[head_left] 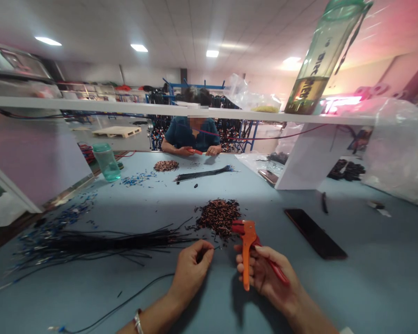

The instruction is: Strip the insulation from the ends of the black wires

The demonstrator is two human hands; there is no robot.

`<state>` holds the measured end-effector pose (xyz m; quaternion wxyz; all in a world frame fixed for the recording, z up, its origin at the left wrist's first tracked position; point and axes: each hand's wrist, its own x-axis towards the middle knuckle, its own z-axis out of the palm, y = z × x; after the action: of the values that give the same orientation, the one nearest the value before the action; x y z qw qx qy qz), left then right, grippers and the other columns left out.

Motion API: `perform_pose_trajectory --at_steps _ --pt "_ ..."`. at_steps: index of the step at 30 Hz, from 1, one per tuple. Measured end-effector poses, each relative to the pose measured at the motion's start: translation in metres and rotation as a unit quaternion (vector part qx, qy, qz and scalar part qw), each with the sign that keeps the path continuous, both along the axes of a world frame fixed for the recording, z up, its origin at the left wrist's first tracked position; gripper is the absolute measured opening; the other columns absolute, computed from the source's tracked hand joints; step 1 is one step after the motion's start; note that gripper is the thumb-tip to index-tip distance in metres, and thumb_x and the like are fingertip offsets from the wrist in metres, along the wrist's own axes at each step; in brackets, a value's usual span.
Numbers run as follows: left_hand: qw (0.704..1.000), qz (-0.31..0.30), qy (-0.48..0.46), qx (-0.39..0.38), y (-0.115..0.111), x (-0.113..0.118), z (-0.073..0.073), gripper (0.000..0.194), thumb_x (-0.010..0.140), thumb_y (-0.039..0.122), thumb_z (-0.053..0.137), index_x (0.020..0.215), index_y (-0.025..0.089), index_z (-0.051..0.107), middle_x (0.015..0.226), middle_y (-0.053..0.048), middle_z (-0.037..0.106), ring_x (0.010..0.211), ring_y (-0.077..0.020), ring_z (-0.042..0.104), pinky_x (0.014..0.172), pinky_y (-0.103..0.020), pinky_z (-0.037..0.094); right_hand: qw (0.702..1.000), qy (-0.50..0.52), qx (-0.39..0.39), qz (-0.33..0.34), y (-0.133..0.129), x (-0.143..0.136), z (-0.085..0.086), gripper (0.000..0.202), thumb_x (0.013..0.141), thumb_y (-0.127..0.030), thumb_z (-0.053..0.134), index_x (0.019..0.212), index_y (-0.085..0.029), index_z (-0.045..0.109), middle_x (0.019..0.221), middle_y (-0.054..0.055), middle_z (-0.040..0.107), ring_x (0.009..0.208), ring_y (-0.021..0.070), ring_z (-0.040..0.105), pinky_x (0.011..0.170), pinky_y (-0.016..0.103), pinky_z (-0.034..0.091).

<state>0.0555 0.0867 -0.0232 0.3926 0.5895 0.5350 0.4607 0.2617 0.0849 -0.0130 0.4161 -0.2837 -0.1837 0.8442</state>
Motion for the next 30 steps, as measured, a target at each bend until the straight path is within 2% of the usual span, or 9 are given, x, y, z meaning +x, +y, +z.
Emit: perform_pose_trajectory --at_steps 3,6,8,12,16,18,21,24,30 --pt "1.0 0.004 -0.004 0.011 -0.002 0.0 -0.001 0.022 0.078 0.036 0.056 0.071 0.017 0.064 0.06 0.001 0.057 0.058 -0.0147 0.049 0.056 -0.023 0.037 1.0 -0.01 -0.007 -0.026 -0.003 0.004 0.0 0.024 0.074 -0.024 0.068 0.091 -0.009 0.075 0.08 0.012 0.078 0.07 0.0194 0.073 0.071 0.029 0.055" --pt "1.0 0.009 -0.005 0.029 -0.006 0.002 0.0 0.02 0.078 0.033 0.055 0.072 0.018 0.066 0.065 -0.001 0.062 0.064 -0.0167 0.054 0.061 -0.024 0.04 0.998 -0.021 0.018 -0.058 -0.006 0.008 -0.002 0.028 0.071 -0.026 0.073 0.095 -0.013 0.074 0.085 0.01 0.078 0.072 0.0205 0.073 0.07 0.03 0.055" --pt "0.999 0.009 -0.005 0.036 -0.009 0.004 0.0 0.018 0.078 0.031 0.056 0.072 0.019 0.067 0.068 -0.002 0.064 0.069 -0.0179 0.057 0.065 -0.025 0.042 0.996 -0.038 0.018 -0.073 -0.007 0.01 -0.005 0.025 0.068 -0.027 0.076 0.091 -0.017 0.074 0.086 0.009 0.078 0.075 0.0222 0.073 0.071 0.032 0.055" --pt "1.0 0.016 -0.016 0.019 -0.008 0.006 0.0 0.02 0.079 0.033 0.054 0.072 0.018 0.065 0.061 0.0 0.059 0.06 -0.0157 0.054 0.059 -0.024 0.04 0.996 -0.074 0.024 -0.044 -0.011 0.013 -0.011 0.029 0.065 -0.03 0.078 0.092 -0.019 0.075 0.087 0.01 0.077 0.076 0.0243 0.072 0.075 0.036 0.054" --pt "0.999 0.021 -0.033 -0.002 -0.005 0.004 0.001 0.021 0.079 0.035 0.053 0.071 0.018 0.061 0.056 0.003 0.052 0.054 -0.0139 0.049 0.053 -0.023 0.037 0.984 -0.135 0.113 0.004 -0.022 0.013 -0.007 0.043 0.069 -0.037 0.076 0.108 -0.021 0.072 0.093 0.011 0.075 0.083 0.0284 0.07 0.08 0.043 0.052" --pt "0.999 0.022 -0.037 -0.006 -0.005 0.003 0.002 0.021 0.078 0.035 0.053 0.069 0.018 0.059 0.056 0.003 0.05 0.054 -0.0135 0.048 0.053 -0.023 0.036 0.967 -0.197 0.159 -0.003 -0.026 0.013 -0.003 0.048 0.07 -0.04 0.076 0.114 -0.021 0.069 0.093 0.011 0.074 0.085 0.0296 0.068 0.079 0.044 0.051" --pt "0.999 0.021 -0.045 -0.012 -0.005 0.002 0.005 0.021 0.078 0.037 0.054 0.07 0.018 0.059 0.056 0.003 0.049 0.055 -0.0134 0.046 0.053 -0.023 0.036 0.917 -0.315 0.236 -0.067 -0.027 0.014 0.0 0.048 0.071 -0.045 0.076 0.112 -0.021 0.068 0.091 0.009 0.073 0.086 0.0302 0.066 0.08 0.044 0.05" --pt "0.998 0.018 -0.053 -0.017 -0.004 0.001 0.007 0.022 0.077 0.038 0.056 0.069 0.017 0.059 0.056 0.004 0.048 0.055 -0.0131 0.045 0.053 -0.023 0.035 0.837 -0.431 0.319 -0.108 -0.022 0.015 0.0 0.039 0.073 -0.044 0.072 0.105 -0.021 0.068 0.093 0.008 0.071 0.087 0.0305 0.065 0.083 0.044 0.048" --pt "0.997 -0.002 -0.082 -0.013 -0.003 -0.001 0.007 0.024 0.077 0.039 0.06 0.07 0.016 0.062 0.059 0.002 0.054 0.058 -0.0142 0.05 0.058 -0.024 0.04 0.659 -0.546 0.509 -0.089 -0.021 0.001 -0.007 0.039 0.081 -0.026 0.062 0.12 -0.024 0.061 0.105 0.01 0.065 0.091 0.0279 0.063 0.081 0.038 0.051"
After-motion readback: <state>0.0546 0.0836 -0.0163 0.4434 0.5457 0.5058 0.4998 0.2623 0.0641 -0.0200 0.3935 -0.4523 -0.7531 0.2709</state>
